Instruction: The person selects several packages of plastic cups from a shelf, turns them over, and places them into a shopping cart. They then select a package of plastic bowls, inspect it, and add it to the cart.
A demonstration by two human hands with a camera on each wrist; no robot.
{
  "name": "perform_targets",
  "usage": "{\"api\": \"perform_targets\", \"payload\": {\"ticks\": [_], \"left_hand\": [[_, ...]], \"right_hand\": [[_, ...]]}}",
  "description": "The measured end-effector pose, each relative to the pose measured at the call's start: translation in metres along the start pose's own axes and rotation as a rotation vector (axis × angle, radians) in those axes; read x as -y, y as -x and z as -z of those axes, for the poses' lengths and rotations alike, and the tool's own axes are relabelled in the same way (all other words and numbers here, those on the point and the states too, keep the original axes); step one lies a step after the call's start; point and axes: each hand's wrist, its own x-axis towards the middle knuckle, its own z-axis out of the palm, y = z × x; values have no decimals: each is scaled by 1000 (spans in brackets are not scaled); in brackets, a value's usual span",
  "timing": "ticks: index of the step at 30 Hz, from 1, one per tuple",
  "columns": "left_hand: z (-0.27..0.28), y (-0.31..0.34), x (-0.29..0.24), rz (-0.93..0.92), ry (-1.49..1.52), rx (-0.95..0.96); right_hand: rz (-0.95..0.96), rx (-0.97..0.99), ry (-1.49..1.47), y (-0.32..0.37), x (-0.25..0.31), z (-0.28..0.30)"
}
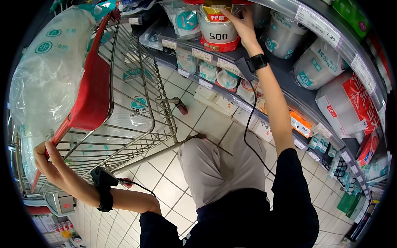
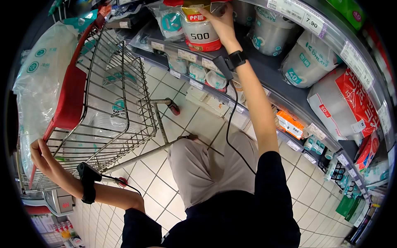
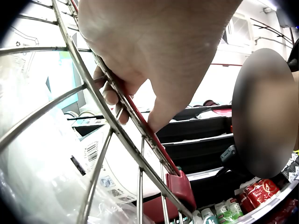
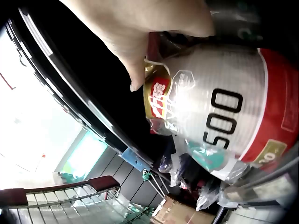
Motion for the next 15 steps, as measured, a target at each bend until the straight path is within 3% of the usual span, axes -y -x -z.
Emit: {"api": "perform_targets", "payload": {"ticks": [3,5,7,9,11,13,15], "left_hand": [[0,0,1,11,17,-12],[0,-1,2,11,22,-10],[-1,-1,2,18,31,-14],[0,-2,4,13,30,-10],[0,-2,5,10,29,-6],[1,-2,6,5,23,-4],[1,-2,6,-5,23,0]], "right_hand": [[-119,152,-26,-2,27,8],[-118,174,-10,-6,19,10],[-14,285,-193,-1,21,9],[16,271,-129,-6,7,13],[85,219,241,-9,-8,19],[31,179,248,6,10,15],[364,252,243,11,9,13]]}}
